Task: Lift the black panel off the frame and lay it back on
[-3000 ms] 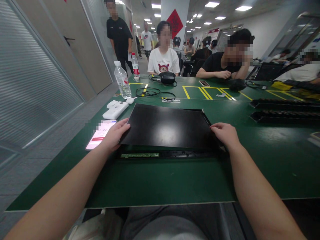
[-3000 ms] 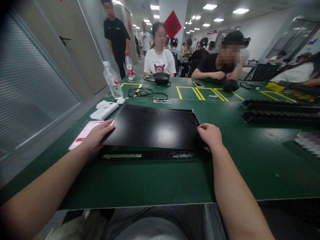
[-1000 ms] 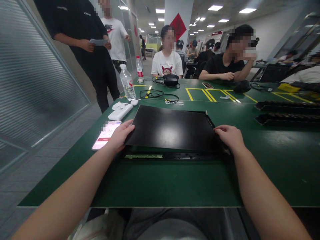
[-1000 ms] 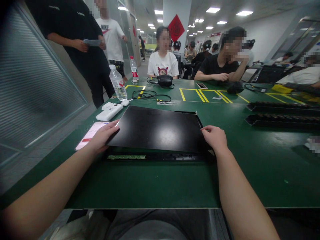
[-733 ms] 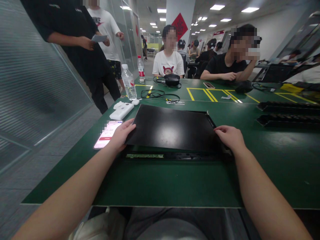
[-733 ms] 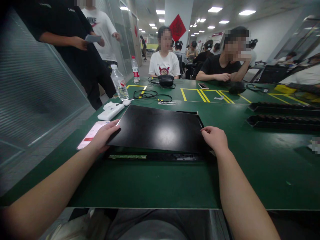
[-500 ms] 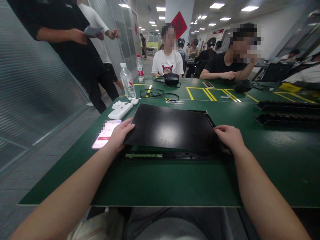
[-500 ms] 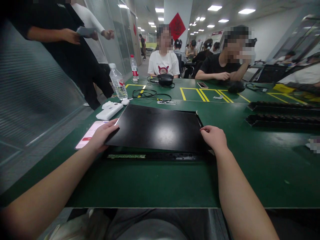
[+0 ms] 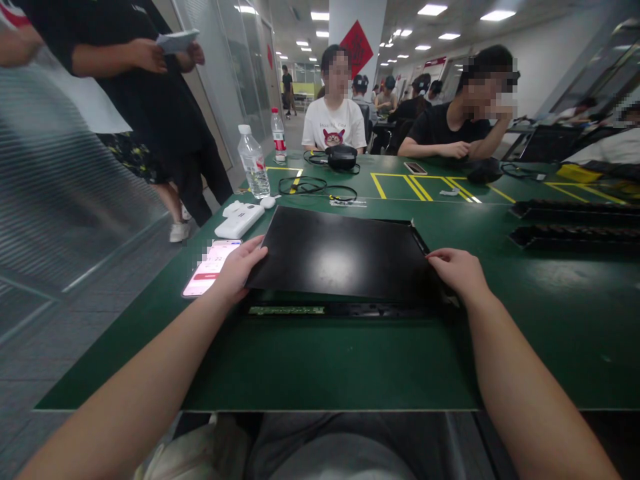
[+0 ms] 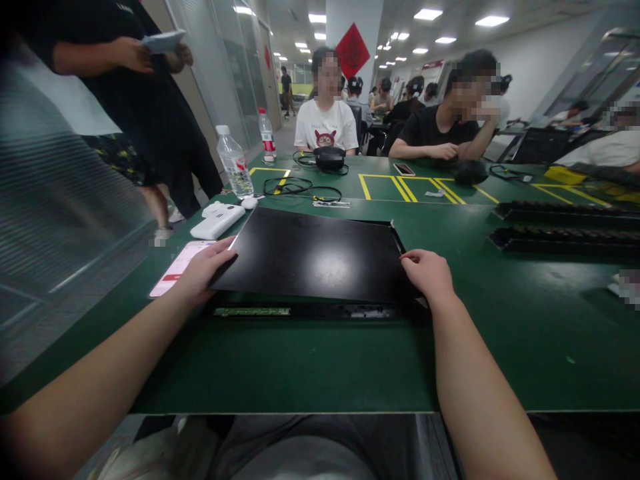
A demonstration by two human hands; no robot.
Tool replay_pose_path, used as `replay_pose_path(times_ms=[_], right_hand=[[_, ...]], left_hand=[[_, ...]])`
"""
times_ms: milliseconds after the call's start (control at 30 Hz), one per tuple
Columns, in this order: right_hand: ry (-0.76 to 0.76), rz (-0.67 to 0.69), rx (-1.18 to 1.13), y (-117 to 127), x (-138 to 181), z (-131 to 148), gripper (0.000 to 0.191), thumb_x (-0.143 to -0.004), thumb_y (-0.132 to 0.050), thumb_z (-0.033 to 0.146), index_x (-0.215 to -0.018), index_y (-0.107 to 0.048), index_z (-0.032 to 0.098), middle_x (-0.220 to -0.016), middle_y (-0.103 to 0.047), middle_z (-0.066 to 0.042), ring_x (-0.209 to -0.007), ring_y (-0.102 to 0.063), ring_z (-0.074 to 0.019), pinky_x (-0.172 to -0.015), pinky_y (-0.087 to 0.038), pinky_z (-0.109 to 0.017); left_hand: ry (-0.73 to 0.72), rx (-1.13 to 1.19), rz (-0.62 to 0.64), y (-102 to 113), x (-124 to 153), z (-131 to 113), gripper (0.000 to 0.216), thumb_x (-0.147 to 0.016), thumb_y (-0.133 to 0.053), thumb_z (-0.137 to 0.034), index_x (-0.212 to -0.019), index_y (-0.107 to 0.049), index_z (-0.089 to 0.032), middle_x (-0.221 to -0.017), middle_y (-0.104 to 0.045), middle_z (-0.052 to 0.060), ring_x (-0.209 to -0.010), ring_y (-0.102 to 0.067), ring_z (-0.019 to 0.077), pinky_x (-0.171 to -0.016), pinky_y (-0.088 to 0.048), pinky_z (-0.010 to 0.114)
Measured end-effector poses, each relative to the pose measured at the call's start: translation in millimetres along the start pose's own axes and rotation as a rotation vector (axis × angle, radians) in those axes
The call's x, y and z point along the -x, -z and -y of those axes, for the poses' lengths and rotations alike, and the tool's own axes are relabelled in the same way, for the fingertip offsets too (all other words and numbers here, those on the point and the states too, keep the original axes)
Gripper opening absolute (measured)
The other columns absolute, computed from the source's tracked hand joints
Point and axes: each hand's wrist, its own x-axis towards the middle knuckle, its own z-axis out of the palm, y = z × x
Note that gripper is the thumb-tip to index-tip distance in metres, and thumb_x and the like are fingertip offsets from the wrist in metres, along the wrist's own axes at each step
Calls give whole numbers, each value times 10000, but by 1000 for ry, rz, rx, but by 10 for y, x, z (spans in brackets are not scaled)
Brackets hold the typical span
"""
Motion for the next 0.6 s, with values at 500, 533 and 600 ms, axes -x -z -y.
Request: replay_pose_path(times_ms=[500, 533, 600], right_hand=[[14, -46, -42, -29, -34, -63, 306, -813, -617, 340, -920, -887, 244, -901, -818, -87, -906, -736, -291, -799, -547, -371], [11, -44, -50, -28, -32, -63, 304, -814, -618, 338, -920, -886, 242, -902, -818, -89, -909, -736, -294, -802, -546, -376], [2, -43, -68, -25, -27, -58, 295, -815, -622, 329, -916, -884, 239, -903, -818, -90, -918, -739, -296, -809, -541, -379]], left_hand=[[45, 5, 26, 13, -24, 0, 554, -894, -711, -137, -1447, -666, -134, -1136, -845, 114, -911, -810, 228, -608, -594, 231], [40, 9, 28, 17, -31, 4, 546, -891, -716, -149, -1434, -670, -133, -1121, -845, 113, -912, -810, 234, -622, -602, 242], [28, 16, 29, 27, -44, 15, 531, -881, -722, -165, -1410, -676, -136, -1095, -844, 107, -918, -811, 243, -668, -627, 270]])
